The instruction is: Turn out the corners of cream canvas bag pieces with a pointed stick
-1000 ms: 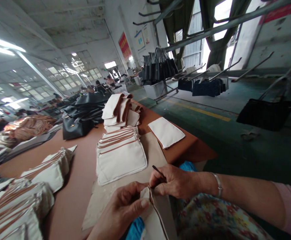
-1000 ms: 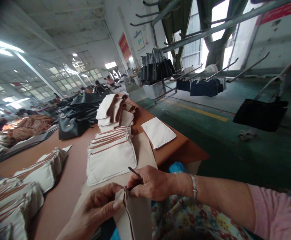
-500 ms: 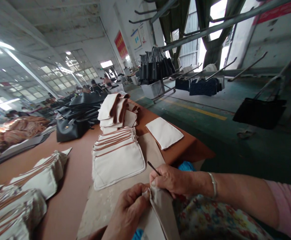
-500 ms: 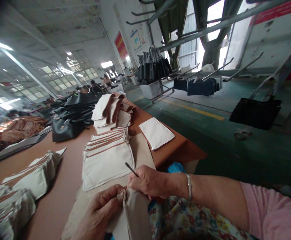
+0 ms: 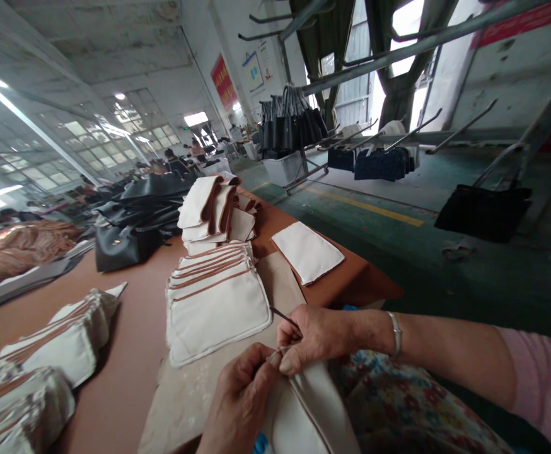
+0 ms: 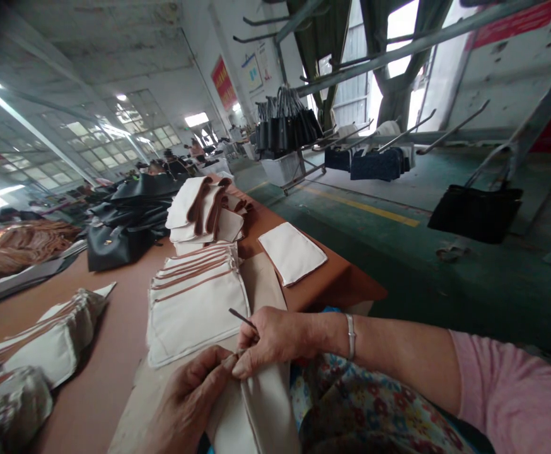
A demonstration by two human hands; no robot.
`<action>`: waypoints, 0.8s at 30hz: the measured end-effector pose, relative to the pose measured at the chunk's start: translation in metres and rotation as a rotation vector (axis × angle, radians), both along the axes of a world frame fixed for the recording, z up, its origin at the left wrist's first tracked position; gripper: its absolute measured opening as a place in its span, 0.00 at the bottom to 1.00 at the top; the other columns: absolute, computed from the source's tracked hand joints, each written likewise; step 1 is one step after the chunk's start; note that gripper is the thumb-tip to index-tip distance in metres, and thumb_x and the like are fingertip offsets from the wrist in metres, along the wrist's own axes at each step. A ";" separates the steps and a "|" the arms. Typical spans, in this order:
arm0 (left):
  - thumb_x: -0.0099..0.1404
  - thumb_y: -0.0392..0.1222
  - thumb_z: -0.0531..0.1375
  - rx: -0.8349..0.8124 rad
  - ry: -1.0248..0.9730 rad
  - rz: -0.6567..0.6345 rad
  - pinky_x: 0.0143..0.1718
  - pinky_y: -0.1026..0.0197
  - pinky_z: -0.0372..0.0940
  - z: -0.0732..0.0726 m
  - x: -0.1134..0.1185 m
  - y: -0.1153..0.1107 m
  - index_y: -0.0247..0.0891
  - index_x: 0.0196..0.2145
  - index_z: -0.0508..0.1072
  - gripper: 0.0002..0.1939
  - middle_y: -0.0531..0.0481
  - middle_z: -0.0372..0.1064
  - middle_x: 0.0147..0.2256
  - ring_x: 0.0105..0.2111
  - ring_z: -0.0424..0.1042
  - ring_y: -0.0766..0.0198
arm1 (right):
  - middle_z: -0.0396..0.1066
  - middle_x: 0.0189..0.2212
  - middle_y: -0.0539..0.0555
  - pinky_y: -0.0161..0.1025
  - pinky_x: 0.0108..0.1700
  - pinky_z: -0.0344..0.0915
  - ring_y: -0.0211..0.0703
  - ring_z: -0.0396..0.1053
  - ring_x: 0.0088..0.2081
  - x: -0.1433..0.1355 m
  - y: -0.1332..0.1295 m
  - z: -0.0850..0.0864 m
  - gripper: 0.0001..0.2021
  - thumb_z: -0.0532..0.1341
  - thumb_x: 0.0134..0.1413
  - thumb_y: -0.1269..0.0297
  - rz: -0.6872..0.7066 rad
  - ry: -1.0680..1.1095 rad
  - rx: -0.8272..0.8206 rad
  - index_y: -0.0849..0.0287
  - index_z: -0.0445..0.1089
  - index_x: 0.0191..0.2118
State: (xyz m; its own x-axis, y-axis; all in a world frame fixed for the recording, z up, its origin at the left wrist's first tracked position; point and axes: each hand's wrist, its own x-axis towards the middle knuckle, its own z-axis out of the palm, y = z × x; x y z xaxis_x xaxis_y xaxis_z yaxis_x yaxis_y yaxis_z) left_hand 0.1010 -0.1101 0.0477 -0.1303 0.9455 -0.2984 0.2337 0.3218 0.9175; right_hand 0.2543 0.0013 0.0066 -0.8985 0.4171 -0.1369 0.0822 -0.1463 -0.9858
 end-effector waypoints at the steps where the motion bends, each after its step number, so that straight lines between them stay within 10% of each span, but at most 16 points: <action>1: 0.61 0.53 0.61 -0.002 0.004 0.005 0.22 0.68 0.54 -0.002 0.000 0.000 0.36 0.26 0.71 0.17 0.55 0.63 0.21 0.22 0.57 0.68 | 0.64 0.20 0.45 0.27 0.22 0.52 0.29 0.57 0.22 0.000 0.000 -0.002 0.15 0.71 0.36 0.63 -0.020 -0.018 -0.028 0.65 0.70 0.31; 13: 0.53 0.57 0.68 -0.116 -0.209 0.033 0.20 0.69 0.50 -0.033 -0.006 0.003 0.36 0.24 0.68 0.21 0.58 0.59 0.19 0.19 0.55 0.71 | 0.70 0.21 0.48 0.29 0.24 0.55 0.31 0.61 0.22 0.002 -0.017 -0.009 0.05 0.65 0.40 0.72 -0.332 0.001 0.051 0.66 0.74 0.28; 24: 0.54 0.59 0.66 -0.251 -0.518 0.091 0.20 0.66 0.58 -0.016 0.007 -0.003 0.33 0.23 0.73 0.23 0.51 0.68 0.18 0.17 0.63 0.66 | 0.70 0.27 0.55 0.34 0.34 0.62 0.39 0.67 0.31 0.018 -0.022 -0.017 0.06 0.56 0.57 0.71 -0.256 0.445 1.045 0.62 0.70 0.33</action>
